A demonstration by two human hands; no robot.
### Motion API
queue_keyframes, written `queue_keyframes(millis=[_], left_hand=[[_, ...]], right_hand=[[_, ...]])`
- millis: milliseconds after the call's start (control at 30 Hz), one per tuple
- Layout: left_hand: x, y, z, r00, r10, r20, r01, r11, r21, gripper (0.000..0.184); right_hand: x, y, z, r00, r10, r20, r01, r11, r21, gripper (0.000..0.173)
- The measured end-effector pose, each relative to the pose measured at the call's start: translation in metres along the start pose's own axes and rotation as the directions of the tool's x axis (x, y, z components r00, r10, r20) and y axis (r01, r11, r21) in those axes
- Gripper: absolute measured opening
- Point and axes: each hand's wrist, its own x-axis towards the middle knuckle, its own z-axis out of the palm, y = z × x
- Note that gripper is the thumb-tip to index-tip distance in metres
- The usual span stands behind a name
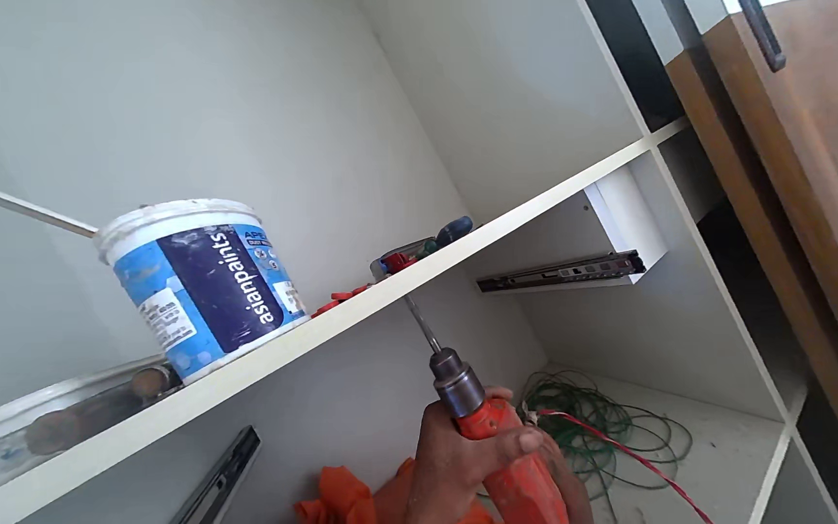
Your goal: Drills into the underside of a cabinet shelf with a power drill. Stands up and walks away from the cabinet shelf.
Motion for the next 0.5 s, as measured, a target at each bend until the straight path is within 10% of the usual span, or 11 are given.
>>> queue_keyframes(millis=[500], left_hand=[[-0.024, 0.001, -0.015, 0.998, -0.009, -0.058, 0.004, 0.996, -0.089, 0.056]], right_hand=[[-0.007, -0.002, 0.002, 0.966, -0.133, 0.221, 0.161, 0.981, -0.111, 0.053]])
